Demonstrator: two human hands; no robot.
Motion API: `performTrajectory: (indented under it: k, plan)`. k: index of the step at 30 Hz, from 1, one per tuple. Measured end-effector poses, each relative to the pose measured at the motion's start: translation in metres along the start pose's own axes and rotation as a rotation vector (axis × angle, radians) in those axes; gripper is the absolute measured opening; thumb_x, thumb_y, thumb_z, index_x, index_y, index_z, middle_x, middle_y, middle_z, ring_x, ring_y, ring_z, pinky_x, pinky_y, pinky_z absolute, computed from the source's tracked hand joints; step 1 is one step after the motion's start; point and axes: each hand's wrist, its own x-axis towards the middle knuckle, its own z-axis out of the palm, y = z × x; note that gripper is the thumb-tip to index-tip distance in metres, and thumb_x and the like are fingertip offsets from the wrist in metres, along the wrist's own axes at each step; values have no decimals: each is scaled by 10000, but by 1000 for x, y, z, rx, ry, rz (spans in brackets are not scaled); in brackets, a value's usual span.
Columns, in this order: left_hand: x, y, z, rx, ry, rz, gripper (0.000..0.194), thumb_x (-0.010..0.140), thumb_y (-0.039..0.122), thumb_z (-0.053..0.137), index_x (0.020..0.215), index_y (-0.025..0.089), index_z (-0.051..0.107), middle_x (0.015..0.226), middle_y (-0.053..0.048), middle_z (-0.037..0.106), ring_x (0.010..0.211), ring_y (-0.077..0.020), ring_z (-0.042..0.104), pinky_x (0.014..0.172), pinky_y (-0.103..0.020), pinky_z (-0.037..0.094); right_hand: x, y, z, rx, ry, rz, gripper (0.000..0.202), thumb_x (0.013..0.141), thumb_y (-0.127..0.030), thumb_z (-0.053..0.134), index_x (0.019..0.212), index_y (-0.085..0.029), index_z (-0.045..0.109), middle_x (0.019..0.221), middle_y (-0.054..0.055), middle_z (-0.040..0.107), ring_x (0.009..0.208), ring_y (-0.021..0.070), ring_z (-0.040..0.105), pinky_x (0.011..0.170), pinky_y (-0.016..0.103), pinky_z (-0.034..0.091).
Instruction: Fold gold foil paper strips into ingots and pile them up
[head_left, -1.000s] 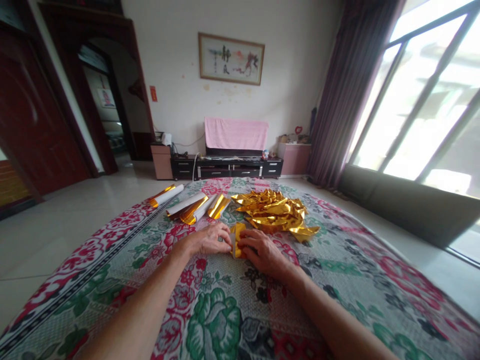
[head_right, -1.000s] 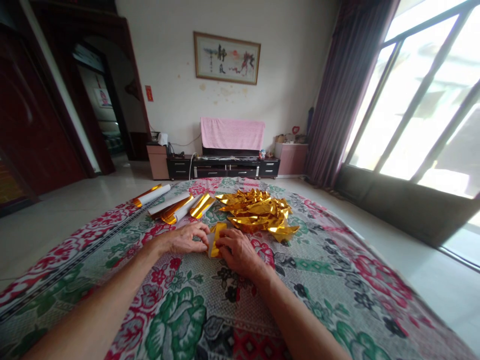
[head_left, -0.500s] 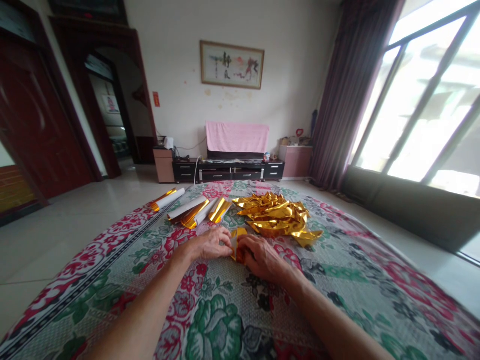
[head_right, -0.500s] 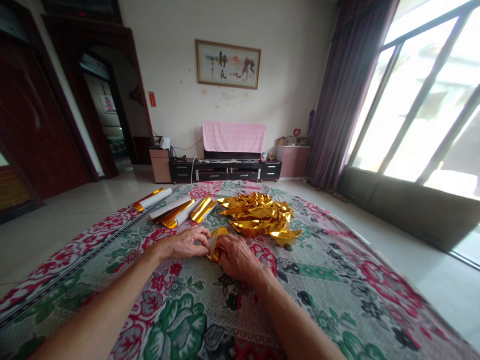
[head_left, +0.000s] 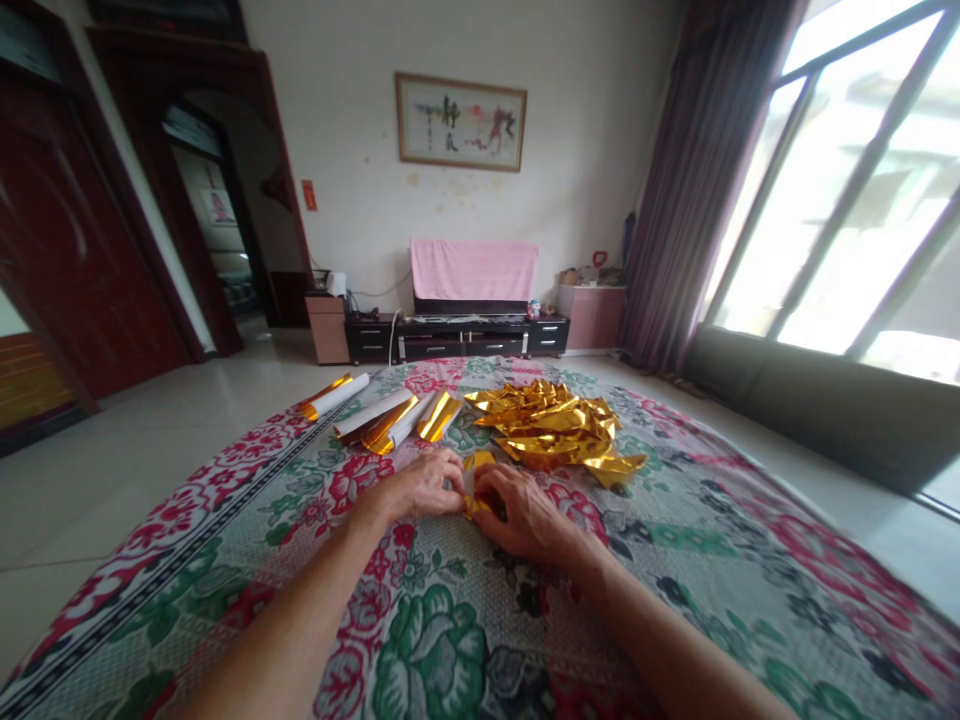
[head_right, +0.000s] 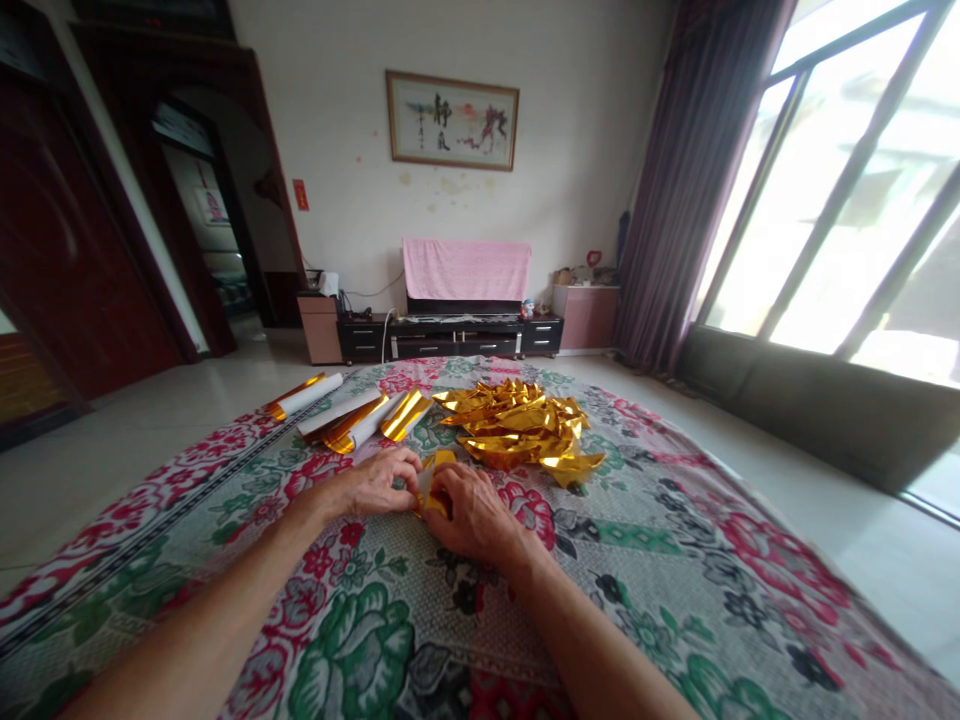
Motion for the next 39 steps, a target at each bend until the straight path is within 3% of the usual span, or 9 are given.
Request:
performTrajectory:
  k: [7, 24, 39]
  plan:
    - [2, -1, 6, 11, 51, -16, 91, 645, 232, 606, 692, 190, 672, 1044, -31, 561, 942, -146, 519, 908, -264, 382, 1, -3, -3, 13, -10, 17, 91, 734, -203, 543, 780, -185, 466, 820, 21, 535, 733, 124, 468, 659, 255, 371]
    - [5, -1, 9, 41, 55, 7, 64, 651, 212, 634, 705, 180, 647, 993, -33, 547, 931, -164, 508, 875, -278, 389, 0, -4, -3, 34, -45, 53, 146, 708, -199, 561, 843, -184, 506, 915, 45, 560, 839, 155, 509, 766, 296, 402]
    - [4, -1, 8, 25, 67, 15, 60, 644, 207, 625, 695, 184, 643, 977, -26, 540, 917, -155, 513, 857, -265, 404, 0, -4, -4, 38, -38, 39, 155, 703, -190, 555, 849, -189, 501, 901, 41, 561, 837, 158, 514, 764, 297, 410]
